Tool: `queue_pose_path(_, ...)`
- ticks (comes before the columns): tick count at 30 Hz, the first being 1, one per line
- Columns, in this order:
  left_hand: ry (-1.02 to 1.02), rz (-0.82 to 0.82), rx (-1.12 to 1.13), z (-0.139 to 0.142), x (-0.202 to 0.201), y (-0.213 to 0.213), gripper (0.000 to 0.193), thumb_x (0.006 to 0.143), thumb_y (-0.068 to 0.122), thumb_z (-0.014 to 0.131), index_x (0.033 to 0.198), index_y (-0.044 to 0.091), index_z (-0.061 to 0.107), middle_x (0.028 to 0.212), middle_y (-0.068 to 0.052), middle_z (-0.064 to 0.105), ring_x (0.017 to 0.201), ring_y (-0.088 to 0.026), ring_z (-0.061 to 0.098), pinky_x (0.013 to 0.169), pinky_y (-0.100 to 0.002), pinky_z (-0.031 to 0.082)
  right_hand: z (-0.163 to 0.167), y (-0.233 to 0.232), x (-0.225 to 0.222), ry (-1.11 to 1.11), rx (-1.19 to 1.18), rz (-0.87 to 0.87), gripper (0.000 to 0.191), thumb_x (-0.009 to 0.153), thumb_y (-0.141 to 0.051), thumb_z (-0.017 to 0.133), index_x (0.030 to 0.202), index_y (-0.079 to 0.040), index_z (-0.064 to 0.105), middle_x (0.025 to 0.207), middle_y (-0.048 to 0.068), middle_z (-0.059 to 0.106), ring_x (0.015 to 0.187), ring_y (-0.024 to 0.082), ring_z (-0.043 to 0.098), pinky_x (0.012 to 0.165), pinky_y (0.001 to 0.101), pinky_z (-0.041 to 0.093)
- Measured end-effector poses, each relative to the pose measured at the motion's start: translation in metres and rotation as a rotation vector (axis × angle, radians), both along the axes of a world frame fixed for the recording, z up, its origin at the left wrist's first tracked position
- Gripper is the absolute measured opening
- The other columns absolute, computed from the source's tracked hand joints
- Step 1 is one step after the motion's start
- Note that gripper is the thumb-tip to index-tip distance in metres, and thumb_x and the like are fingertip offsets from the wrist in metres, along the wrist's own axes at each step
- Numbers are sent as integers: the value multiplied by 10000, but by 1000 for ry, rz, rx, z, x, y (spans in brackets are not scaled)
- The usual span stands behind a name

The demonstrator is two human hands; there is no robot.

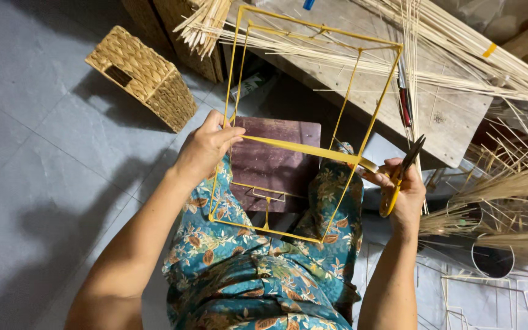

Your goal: The person weaves thin bamboo strips through a yellow wire basket frame. They use yellow-handled scissors to trim excess strip ends and then thread new strips through the frame, pulling them tight to form the basket walls.

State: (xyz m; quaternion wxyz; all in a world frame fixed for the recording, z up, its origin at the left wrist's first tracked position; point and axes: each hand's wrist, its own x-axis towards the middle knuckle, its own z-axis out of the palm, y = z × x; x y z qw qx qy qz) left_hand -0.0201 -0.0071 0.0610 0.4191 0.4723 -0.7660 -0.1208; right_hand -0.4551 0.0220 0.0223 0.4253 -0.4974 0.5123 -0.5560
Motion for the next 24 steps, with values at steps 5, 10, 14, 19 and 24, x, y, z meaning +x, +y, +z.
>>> queue_pose_path(5,-87,109,-129,2,-7,2,179,840,79,841,993,92,750,935,-83,600,794,-253,682,672,-373,570,0,-2,2,2,19,-24,338,912,26,745,1222,-65,647,992,-28,636,877,39,585,722,174,457)
queue_pose_path(10,-229,270,-154,26,-18,4,244,778,237,854,989,154,764,1037,-80,666,906,-297,686,765,-434,551,-5,-2,1,-40,30,-22,312,919,11,743,1204,-67,642,952,-44,609,819,28,573,668,162,422)
queue_pose_path(14,-378,326,-413,40,-30,0,409,672,391,812,1026,192,764,1219,-163,694,1125,-414,630,955,-522,470,-9,-3,0,-57,15,-14,307,923,14,741,1203,-61,640,926,-51,589,785,20,554,655,162,420)
queue_pose_path(19,-266,9,-265,22,-47,-22,286,877,251,759,1158,197,758,1080,-46,734,1095,-280,686,983,-458,530,-10,-4,0,-94,18,-4,308,927,18,730,1210,-63,640,911,-34,605,759,24,555,628,161,406)
queue_pose_path(24,-385,-114,64,11,-42,-43,203,888,230,765,1088,204,788,837,-45,712,789,-277,696,669,-425,548,-8,-4,-1,-97,-15,16,306,928,24,715,1211,-54,631,965,-29,642,854,27,620,762,164,505)
